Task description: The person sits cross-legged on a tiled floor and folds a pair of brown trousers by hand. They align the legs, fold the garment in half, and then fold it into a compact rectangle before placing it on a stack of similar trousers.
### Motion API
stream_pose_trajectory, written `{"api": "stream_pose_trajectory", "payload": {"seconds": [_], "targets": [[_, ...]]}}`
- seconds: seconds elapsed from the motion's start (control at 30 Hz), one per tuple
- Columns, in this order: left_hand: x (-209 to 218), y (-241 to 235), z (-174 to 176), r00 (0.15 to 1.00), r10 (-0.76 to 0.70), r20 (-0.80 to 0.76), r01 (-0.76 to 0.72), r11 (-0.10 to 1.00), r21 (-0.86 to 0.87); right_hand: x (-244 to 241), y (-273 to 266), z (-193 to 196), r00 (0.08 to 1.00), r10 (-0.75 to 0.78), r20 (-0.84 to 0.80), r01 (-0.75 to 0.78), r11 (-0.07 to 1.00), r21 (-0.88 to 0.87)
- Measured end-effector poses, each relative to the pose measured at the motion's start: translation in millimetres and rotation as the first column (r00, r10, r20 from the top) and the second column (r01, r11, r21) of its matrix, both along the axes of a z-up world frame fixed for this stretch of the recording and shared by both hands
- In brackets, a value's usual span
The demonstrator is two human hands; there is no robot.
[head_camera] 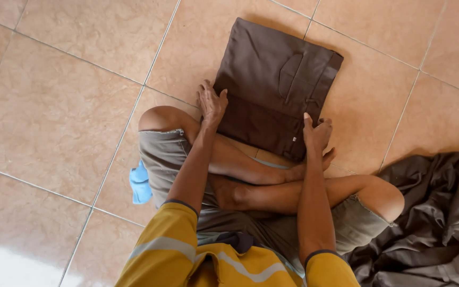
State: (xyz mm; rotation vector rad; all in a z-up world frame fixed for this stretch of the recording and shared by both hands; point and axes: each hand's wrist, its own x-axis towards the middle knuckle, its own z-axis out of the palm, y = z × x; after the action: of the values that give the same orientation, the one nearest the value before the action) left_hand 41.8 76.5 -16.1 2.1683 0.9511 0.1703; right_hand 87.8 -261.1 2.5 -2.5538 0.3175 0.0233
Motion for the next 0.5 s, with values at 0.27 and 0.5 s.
{"api": "stream_pose_trajectory", "payload": {"seconds": [0.27,0.5], "targets": [[-2,8,-5,0.998,0.000,0.067,0.008,0.994,-0.108,11,-9,-14,0.999,0.028,-0.041,-0.026,0.999,0.034],[6,13,6,0.999,-0.050,0.018,0.052,0.995,-0.085,11,1,-4,1.000,0.014,0.001,-0.014,1.000,-0.018]]}}
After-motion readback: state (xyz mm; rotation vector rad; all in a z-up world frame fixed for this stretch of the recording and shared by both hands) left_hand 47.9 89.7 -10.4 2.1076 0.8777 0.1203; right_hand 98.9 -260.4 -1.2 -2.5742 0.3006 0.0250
